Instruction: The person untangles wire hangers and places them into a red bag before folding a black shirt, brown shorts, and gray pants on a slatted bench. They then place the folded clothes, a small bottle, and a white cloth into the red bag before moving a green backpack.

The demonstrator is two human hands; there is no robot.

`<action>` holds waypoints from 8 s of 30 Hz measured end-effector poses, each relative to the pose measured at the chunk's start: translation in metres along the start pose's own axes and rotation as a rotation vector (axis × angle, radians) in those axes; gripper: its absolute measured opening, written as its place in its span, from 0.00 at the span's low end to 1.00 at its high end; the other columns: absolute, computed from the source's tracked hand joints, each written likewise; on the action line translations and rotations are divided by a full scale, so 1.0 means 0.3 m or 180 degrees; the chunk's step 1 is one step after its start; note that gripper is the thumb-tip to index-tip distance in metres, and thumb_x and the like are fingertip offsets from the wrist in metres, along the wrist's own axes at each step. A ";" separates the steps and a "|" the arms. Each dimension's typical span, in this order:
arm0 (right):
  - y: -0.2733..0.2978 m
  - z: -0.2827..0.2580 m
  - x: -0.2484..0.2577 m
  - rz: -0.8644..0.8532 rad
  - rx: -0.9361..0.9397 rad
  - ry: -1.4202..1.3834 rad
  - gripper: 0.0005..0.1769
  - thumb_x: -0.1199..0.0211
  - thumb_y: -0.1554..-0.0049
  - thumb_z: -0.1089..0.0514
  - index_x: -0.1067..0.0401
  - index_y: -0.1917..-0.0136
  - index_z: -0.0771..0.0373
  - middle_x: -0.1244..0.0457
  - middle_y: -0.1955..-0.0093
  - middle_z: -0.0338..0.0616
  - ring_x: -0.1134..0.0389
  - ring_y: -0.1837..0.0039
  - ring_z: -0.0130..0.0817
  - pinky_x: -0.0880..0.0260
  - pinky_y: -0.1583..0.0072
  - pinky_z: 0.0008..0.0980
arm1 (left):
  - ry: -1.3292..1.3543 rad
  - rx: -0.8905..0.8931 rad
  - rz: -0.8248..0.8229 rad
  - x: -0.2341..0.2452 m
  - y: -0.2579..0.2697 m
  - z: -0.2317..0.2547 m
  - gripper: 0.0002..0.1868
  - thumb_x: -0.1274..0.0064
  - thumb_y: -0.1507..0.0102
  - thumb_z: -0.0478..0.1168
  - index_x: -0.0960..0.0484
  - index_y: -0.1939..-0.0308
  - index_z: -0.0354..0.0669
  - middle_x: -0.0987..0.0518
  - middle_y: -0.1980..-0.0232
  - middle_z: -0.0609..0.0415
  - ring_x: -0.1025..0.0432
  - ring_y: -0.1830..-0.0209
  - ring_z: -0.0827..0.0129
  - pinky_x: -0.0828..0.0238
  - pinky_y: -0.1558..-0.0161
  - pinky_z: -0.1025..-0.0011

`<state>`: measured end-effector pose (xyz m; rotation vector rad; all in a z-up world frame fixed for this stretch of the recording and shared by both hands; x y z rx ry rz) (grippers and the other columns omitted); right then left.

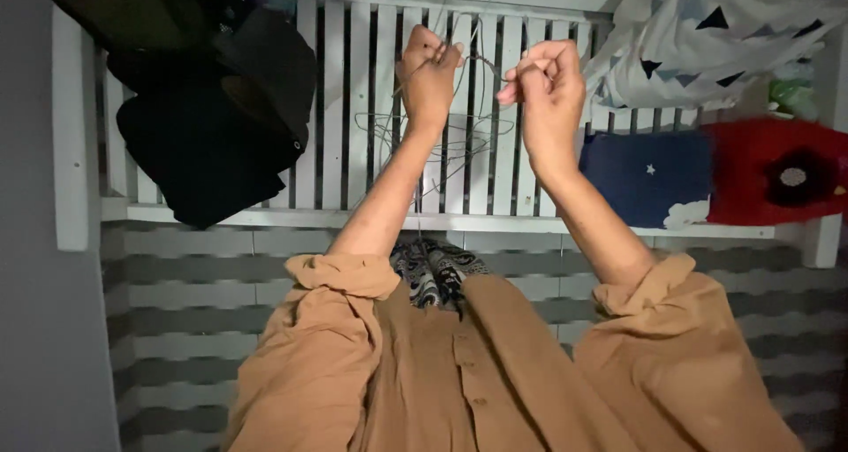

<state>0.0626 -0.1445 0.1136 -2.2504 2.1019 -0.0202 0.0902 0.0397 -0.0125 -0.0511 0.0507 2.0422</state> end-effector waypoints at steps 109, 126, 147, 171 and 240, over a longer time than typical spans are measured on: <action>-0.020 0.199 -0.201 -0.0692 -0.0824 0.0838 0.27 0.49 0.39 0.72 0.37 0.28 0.58 0.31 0.51 0.46 0.29 0.46 0.32 0.29 0.39 0.29 | -0.0840 0.0989 -0.1701 0.121 -0.012 0.163 0.07 0.41 0.37 0.41 0.11 0.63 0.41 0.12 0.67 0.54 0.22 0.66 0.75 0.28 0.53 0.72; -0.037 0.352 -0.104 -0.0310 -0.0583 0.0784 0.24 0.46 0.36 0.71 0.40 0.28 0.61 0.42 0.64 0.36 0.33 0.56 0.27 0.30 0.49 0.26 | -0.1232 0.1145 -0.2409 0.236 -0.021 0.046 0.16 0.57 0.33 0.37 0.15 0.48 0.43 0.18 0.52 0.53 0.34 0.64 0.70 0.33 0.59 0.69; 0.122 0.312 -0.368 -0.2000 -0.0001 0.1460 0.39 0.55 0.40 0.73 0.49 0.18 0.55 0.35 0.44 0.57 0.29 0.45 0.37 0.25 0.40 0.36 | -0.0678 0.0999 -0.1196 0.383 0.210 -0.221 0.35 0.42 0.34 0.37 0.40 0.26 0.35 0.19 0.59 0.54 0.23 0.61 0.73 0.23 0.59 0.77; 0.610 1.206 -0.020 -0.2152 -0.0808 0.3837 0.08 0.36 0.40 0.64 0.21 0.48 0.60 0.36 0.37 0.54 0.33 0.38 0.52 0.27 0.44 0.44 | -0.1076 0.1006 -0.0215 0.776 0.381 -0.009 0.23 0.47 0.32 0.22 0.40 0.39 0.35 0.15 0.57 0.45 0.26 0.65 0.74 0.27 0.58 0.77; 0.067 0.221 -0.369 -0.1400 0.0996 0.2496 0.06 0.29 0.42 0.68 0.21 0.50 0.64 0.38 0.52 0.47 0.31 0.49 0.44 0.28 0.49 0.42 | -0.0768 0.0905 -0.0549 0.272 0.257 -0.187 0.17 0.42 0.32 0.49 0.13 0.52 0.37 0.22 0.62 0.53 0.28 0.62 0.73 0.32 0.58 0.74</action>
Point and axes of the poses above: each hand's wrist, its own y-axis away from the middle knuckle, its own x-axis out of the back of the hand, z = x × y, the point moved 9 cm from there along -y, towards the middle knuckle
